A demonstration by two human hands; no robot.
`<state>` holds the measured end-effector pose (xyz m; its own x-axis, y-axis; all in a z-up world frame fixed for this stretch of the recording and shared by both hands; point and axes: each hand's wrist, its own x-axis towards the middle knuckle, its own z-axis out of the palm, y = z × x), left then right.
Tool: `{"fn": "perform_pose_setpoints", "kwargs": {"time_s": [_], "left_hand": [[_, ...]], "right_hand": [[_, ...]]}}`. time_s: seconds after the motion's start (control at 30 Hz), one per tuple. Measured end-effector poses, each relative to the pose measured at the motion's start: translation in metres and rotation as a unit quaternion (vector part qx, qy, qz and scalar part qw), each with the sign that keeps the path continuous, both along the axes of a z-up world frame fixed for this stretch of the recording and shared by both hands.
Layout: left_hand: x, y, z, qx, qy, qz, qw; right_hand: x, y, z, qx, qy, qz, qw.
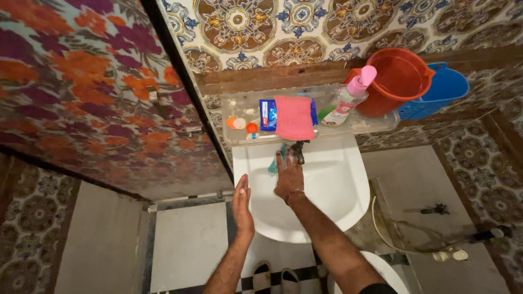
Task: The person scrubs a white bathroom sink with a green sponge, applies liquid soap from a pink pump bottle, and continues scrubbing the basin and faucet area. The person rinses the sponge and resumes scrubbing until the sink surface appears cleaner.
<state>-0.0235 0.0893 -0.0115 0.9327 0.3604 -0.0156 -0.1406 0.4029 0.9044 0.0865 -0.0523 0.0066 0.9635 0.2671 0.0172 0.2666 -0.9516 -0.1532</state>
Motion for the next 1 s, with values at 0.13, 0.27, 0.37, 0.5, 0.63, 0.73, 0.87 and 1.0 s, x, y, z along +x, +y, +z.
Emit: {"fn": "perform_pose_setpoints", "kwargs": {"time_s": [0.13,0.27,0.37,0.5,0.63,0.73,0.87,1.0], "left_hand": [[-0.001,-0.002,-0.005,-0.007,0.009,0.010,1.000],[0.001,-0.009,-0.006,-0.012,0.006,0.017,1.000],[0.004,-0.014,-0.005,-0.016,0.006,0.025,1.000],[0.002,-0.013,-0.003,0.004,0.017,0.020,1.000],[0.005,-0.005,-0.005,-0.007,-0.006,0.016,1.000],[0.007,0.006,-0.006,-0.009,-0.012,0.014,1.000],[0.007,0.024,-0.006,-0.003,-0.007,0.008,1.000],[0.001,0.040,-0.009,0.003,-0.003,-0.009,1.000]], "right_hand": [[0.001,0.005,0.010,-0.014,0.066,-0.016,0.998],[0.005,0.005,0.014,0.010,0.055,0.003,0.998],[0.012,0.006,0.012,0.026,0.068,0.017,0.997],[0.020,0.006,0.007,0.018,0.062,0.045,0.997],[0.023,0.004,0.001,0.010,0.026,0.058,0.998],[0.026,0.007,-0.003,0.018,0.037,0.055,0.998],[0.034,0.014,-0.019,0.041,0.039,0.059,0.997],[0.042,0.019,-0.036,0.048,0.006,0.095,0.994]]}}
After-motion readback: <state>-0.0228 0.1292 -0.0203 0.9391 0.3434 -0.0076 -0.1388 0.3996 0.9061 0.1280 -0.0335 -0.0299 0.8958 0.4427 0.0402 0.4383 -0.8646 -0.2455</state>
